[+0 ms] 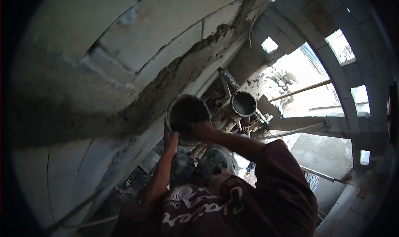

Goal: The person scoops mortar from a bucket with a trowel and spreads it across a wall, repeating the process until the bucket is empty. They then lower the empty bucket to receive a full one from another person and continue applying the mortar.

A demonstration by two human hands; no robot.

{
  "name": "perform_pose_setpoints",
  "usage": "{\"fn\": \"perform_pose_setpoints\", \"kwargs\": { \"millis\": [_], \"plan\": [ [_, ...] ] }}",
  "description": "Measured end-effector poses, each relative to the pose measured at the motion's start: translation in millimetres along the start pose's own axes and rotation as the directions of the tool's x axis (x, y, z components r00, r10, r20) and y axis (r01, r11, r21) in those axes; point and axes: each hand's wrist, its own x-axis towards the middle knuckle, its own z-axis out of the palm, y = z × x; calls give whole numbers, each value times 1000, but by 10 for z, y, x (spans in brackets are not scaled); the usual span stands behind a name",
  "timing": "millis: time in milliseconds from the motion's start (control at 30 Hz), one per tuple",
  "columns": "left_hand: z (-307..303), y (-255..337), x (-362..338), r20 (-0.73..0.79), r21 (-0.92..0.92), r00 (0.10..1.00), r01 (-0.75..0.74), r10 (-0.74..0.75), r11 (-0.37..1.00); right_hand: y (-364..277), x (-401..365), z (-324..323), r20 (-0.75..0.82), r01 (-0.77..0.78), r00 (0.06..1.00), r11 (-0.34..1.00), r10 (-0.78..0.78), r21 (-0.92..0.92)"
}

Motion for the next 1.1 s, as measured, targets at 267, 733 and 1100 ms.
{"fn": "perform_pose_setpoints", "kwargs": {
  "millis": [267,733,1100],
  "plan": [
    [-198,325,-310,119,197,905,-424,407,884,-214,-252,-616,-74,-140,989,971,128,-191],
    [-517,266,-589,154,238,883,-469,443,851,-523,-262,-501,-81,-292,955,952,286,-88],
    [-302,636,-956,83,291,790,-602,607,744,731,-205,-532,227,641,767,703,-600,-308]
  ]
}}
